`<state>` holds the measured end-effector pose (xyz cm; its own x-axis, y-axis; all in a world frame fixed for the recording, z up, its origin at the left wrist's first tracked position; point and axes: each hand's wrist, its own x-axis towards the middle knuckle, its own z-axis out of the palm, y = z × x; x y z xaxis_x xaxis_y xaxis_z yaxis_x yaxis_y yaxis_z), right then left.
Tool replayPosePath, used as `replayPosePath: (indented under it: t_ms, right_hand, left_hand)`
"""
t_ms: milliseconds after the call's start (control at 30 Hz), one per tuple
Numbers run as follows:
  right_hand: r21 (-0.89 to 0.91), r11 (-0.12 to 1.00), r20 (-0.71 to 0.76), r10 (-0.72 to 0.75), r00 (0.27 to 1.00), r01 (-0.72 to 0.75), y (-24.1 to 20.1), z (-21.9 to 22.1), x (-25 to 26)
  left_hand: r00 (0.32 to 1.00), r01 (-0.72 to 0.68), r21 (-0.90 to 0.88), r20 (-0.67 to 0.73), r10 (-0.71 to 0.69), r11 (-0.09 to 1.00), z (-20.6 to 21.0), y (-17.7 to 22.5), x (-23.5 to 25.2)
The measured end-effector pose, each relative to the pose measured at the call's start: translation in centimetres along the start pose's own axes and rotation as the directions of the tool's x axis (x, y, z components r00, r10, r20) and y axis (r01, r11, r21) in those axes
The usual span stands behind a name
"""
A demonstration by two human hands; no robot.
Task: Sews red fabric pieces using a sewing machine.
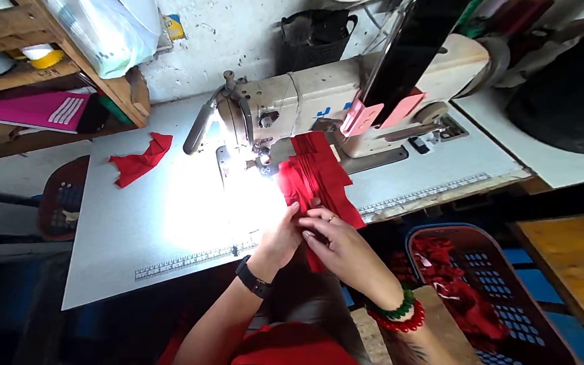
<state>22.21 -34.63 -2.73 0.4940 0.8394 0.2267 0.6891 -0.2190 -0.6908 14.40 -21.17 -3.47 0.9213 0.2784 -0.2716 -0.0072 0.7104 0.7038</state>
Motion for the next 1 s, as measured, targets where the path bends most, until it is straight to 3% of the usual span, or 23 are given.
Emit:
replayPosePath:
  t_ms: [133, 333, 533, 733, 867, 1000]
  right_hand:
    - [0.022, 0.999, -0.149, 0.029, 0.988, -0.026, 0.4, 1.3, 0.9]
    - [-0.089, 0.995, -0.198, 0.019, 0.98, -0.037, -0.4, 3.2, 2.0]
    - [0.021, 0.999, -0.153, 0.042, 0.987, -0.039, -0.9, 3.5, 2.8]
    - [-0.036, 0.999, -0.121, 0.011, 0.993, -0.016, -2.0, 4.5, 3.3]
    - [-0.073, 0.997, -0.136, 0.007, 0.991, -0.018, -2.5, 4.9, 3.7]
    - [-0.095, 0.995, -0.144, 0.014, 0.989, -0.027, -2.6, 5.1, 4.1]
  left_hand:
    - [0.994, -0.05, -0.122, 0.095, 0.062, 0.991, -1.7, -0.2, -0.5]
    - [0.992, -0.104, -0.185, 0.049, 0.115, 0.977, -3.1, -0.7, -1.5]
    - [0.994, -0.098, -0.236, 0.02, 0.106, 0.967, -4.1, -0.3, -2.3]
    - [0.992, -0.127, -0.313, -0.061, 0.114, 0.941, -4.2, 0.2, -2.8]
    - [0.984, -0.173, -0.366, -0.029, 0.174, 0.914, -4.9, 0.1, -2.7]
    - [0.988, -0.151, -0.39, -0.046, 0.145, 0.908, -5.0, 0.2, -2.8]
